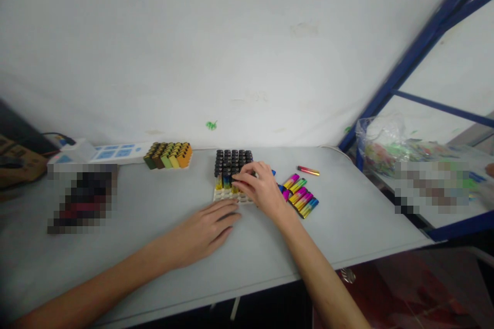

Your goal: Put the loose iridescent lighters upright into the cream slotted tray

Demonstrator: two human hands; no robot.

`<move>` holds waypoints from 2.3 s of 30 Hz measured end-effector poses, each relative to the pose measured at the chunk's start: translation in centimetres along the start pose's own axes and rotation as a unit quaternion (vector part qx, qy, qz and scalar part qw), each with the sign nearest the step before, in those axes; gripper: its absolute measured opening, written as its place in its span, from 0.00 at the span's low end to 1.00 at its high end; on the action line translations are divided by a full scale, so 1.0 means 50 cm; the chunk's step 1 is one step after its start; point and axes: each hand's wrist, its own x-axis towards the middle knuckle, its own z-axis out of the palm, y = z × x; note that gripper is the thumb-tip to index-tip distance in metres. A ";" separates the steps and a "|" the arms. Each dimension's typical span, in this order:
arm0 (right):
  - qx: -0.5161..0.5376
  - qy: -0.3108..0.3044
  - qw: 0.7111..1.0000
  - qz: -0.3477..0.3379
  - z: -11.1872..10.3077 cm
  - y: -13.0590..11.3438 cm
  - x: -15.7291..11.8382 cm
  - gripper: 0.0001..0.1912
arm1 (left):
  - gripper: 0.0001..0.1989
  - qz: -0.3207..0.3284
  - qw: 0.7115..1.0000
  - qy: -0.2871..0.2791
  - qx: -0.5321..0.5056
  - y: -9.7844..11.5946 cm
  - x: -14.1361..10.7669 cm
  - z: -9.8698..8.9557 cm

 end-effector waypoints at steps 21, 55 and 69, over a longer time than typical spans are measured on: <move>-0.261 -0.257 0.859 0.357 -0.056 0.053 -0.038 0.23 | 0.14 0.004 1.000 0.002 -0.015 -0.012 -0.005 0.002; 0.074 0.094 0.990 0.080 -0.032 -0.020 0.000 0.16 | 0.12 0.007 1.000 0.008 -0.004 -0.003 0.001 -0.001; 0.096 -0.014 0.994 0.042 0.014 -0.048 -0.015 0.12 | 0.12 0.005 1.000 0.005 0.010 0.012 0.001 0.002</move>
